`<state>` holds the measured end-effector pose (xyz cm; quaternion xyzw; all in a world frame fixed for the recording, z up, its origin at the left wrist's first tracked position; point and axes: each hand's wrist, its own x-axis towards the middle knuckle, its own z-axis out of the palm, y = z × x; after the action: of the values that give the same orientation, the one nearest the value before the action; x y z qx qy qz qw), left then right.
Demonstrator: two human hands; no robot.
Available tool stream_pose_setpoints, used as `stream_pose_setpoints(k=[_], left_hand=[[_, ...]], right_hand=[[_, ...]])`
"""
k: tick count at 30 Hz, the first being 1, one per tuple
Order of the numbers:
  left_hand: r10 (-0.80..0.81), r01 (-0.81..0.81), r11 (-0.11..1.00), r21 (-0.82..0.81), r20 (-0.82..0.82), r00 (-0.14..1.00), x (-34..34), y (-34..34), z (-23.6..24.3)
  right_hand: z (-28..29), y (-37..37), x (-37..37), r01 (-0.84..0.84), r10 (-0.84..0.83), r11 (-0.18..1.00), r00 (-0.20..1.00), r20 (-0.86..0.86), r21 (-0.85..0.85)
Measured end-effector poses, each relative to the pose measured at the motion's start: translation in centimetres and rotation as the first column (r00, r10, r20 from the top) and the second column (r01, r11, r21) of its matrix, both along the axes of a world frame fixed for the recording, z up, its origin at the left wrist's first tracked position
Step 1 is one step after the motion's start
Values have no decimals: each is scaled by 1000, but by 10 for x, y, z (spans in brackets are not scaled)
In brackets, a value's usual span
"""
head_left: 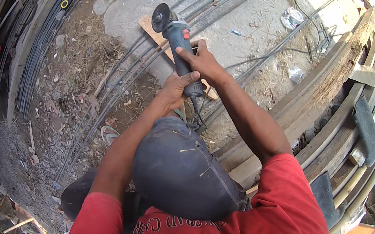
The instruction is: The person gathers and aligns several steel rods on the ground, then uses an angle grinder to cut them to size. The person handles the rods by hand and operates the grinder with both hands to complete the cuts.
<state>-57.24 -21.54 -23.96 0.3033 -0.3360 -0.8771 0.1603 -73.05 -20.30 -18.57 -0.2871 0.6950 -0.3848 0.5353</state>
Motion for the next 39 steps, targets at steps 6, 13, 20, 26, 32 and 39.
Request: stream_pose_setpoints(k=[6, 13, 20, 26, 32, 39], left_hand=[[130, -135, 976, 172, 39, 991, 15, 1, 23], [105, -108, 992, 62, 55, 993, 30, 0, 55], [-14, 14, 999, 34, 22, 1000, 35, -6, 88], [-49, 46, 997, 58, 43, 998, 15, 10, 90], [-93, 90, 992, 83, 32, 995, 17, 19, 92], [-34, 20, 991, 129, 108, 994, 39, 15, 70]], right_hand=[[-52, 145, -57, -397, 394, 917, 917, -52, -42], [-163, 233, 36, -105, 142, 988, 901, -409, 112], [-178, 185, -8, 530, -261, 776, 764, -591, 342], [-179, 163, -22, 361, -13, 800, 808, -588, 479], [-185, 188, -56, 495, -314, 866, 649, -693, 71], [-57, 168, -177, 672, -405, 733, 307, -861, -105]])
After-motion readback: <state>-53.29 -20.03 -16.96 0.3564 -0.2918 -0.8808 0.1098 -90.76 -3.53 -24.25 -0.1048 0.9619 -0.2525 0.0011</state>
